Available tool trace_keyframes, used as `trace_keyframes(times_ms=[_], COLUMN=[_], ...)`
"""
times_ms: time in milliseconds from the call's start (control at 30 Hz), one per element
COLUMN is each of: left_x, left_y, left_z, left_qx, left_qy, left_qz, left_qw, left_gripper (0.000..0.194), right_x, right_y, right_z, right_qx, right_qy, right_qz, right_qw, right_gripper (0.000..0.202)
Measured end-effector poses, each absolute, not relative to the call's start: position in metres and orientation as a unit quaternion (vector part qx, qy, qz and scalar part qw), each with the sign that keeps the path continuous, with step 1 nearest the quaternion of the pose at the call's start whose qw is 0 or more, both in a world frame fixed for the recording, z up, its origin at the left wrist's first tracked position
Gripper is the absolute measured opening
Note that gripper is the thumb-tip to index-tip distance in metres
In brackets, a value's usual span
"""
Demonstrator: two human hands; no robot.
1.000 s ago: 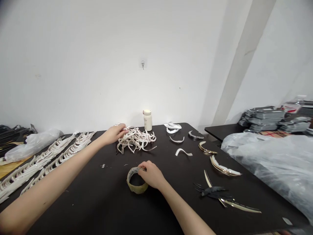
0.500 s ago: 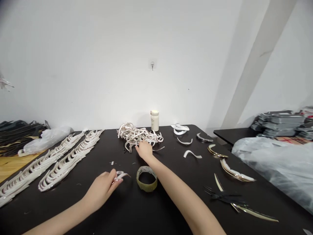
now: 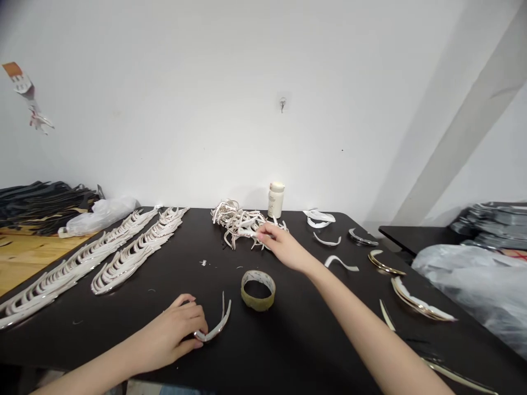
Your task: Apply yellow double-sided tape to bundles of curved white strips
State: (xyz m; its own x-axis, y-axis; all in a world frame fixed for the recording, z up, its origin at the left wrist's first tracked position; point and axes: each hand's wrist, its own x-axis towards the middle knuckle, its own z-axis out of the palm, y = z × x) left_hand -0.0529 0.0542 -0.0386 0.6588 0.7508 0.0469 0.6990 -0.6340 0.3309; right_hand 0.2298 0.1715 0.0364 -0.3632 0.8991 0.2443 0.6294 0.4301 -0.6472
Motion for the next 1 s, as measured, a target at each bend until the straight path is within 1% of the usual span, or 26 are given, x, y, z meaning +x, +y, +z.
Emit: trace_keyframes(times_ms=[67, 133, 200, 300, 400, 500, 567, 700, 800, 867, 967, 1000], left_x=[-0.058, -0.063, -0.066, -0.067, -0.066, -0.066, -0.067, -0.069, -0.066, -0.061, -0.051, -0.048], left_y=[0.058, 0.063, 0.067, 0.073, 0.076, 0.076, 0.074, 0.069, 0.067, 0.065, 0.061, 0.06], left_z=[-0.036, -0.035, -0.034, -0.031, -0.026, -0.024, -0.025, -0.03, -0.032, -0.035, -0.041, -0.044], left_qx=[0.896, 0.891, 0.884, 0.874, 0.871, 0.871, 0.873, 0.885, 0.886, 0.885, 0.876, 0.873], left_qy=[0.392, 0.381, 0.38, 0.395, 0.414, 0.437, 0.442, 0.422, 0.42, 0.423, 0.445, 0.454], left_qz=[0.099, 0.116, 0.137, 0.156, 0.16, 0.153, 0.137, 0.097, 0.093, 0.098, 0.109, 0.112], left_qw=[0.182, 0.218, 0.237, 0.237, 0.209, 0.167, 0.153, 0.172, 0.176, 0.169, 0.147, 0.142], left_gripper=[0.008, 0.006, 0.011, 0.017, 0.018, 0.02, 0.02, 0.013, 0.016, 0.013, 0.028, 0.028], right_x=[0.239, 0.243, 0.242, 0.234, 0.226, 0.223, 0.223, 0.225, 0.227, 0.229, 0.236, 0.24], right_y=[0.133, 0.099, 0.075, 0.061, 0.066, 0.074, 0.075, 0.072, 0.071, 0.072, 0.071, 0.071], right_z=[0.04, 0.034, 0.019, -0.015, -0.046, -0.061, -0.062, -0.055, -0.048, -0.043, -0.034, -0.032], right_qx=[-0.426, -0.328, -0.29, -0.278, -0.257, -0.235, -0.224, -0.204, -0.209, -0.221, -0.244, -0.255], right_qy=[-0.819, -0.849, -0.859, -0.884, -0.915, -0.932, -0.94, -0.95, -0.946, -0.936, -0.921, -0.917], right_qz=[0.267, 0.346, 0.382, 0.347, 0.275, 0.235, 0.218, 0.197, 0.213, 0.237, 0.261, 0.264], right_qw=[0.276, 0.229, 0.178, 0.144, 0.147, 0.143, 0.14, 0.13, 0.128, 0.137, 0.155, 0.157], right_gripper=[0.024, 0.023, 0.021, 0.021, 0.02, 0.02, 0.021, 0.025, 0.024, 0.024, 0.023, 0.022])
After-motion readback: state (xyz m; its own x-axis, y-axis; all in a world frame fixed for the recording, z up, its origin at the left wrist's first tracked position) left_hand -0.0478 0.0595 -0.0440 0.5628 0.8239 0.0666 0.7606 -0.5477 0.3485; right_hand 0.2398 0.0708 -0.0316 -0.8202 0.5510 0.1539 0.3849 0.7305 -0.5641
